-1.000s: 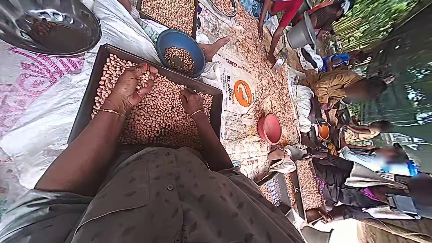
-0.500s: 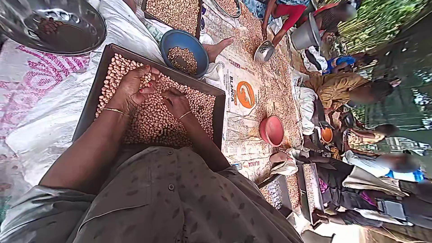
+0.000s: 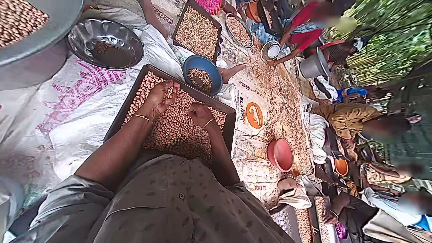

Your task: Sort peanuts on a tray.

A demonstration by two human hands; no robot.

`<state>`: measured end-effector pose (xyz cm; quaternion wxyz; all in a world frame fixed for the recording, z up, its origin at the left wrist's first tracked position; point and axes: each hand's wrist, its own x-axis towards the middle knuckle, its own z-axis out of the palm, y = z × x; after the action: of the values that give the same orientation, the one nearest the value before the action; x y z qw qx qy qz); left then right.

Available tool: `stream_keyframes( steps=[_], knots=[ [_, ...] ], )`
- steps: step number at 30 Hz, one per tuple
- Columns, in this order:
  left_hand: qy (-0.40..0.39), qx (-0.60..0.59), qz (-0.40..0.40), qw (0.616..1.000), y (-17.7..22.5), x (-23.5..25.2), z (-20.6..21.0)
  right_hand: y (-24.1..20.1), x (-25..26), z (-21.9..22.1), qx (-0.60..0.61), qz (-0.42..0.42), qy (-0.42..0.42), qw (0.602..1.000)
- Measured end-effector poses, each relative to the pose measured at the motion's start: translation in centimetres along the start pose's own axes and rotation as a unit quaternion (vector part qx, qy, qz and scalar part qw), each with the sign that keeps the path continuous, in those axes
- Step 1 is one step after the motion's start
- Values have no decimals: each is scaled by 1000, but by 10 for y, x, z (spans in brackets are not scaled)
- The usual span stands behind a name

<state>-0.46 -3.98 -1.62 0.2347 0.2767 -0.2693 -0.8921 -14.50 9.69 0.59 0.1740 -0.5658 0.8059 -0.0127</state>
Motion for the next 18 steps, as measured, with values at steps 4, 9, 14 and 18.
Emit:
stream_keyframes(
  steps=[4,9,14,18],
  knots=[
    [-5,-12,12,1000,-1,2,-1,-30,29,-48,28,-71,107,991],
    [-11,-53,50,997,0,5,-7,-67,70,-65,334,-140,356,862],
    [-15,-92,93,991,4,4,-6,-33,54,-11,301,-82,354,882],
    [-16,-77,87,993,4,5,-6,12,27,27,116,-51,274,953]
  ],
)
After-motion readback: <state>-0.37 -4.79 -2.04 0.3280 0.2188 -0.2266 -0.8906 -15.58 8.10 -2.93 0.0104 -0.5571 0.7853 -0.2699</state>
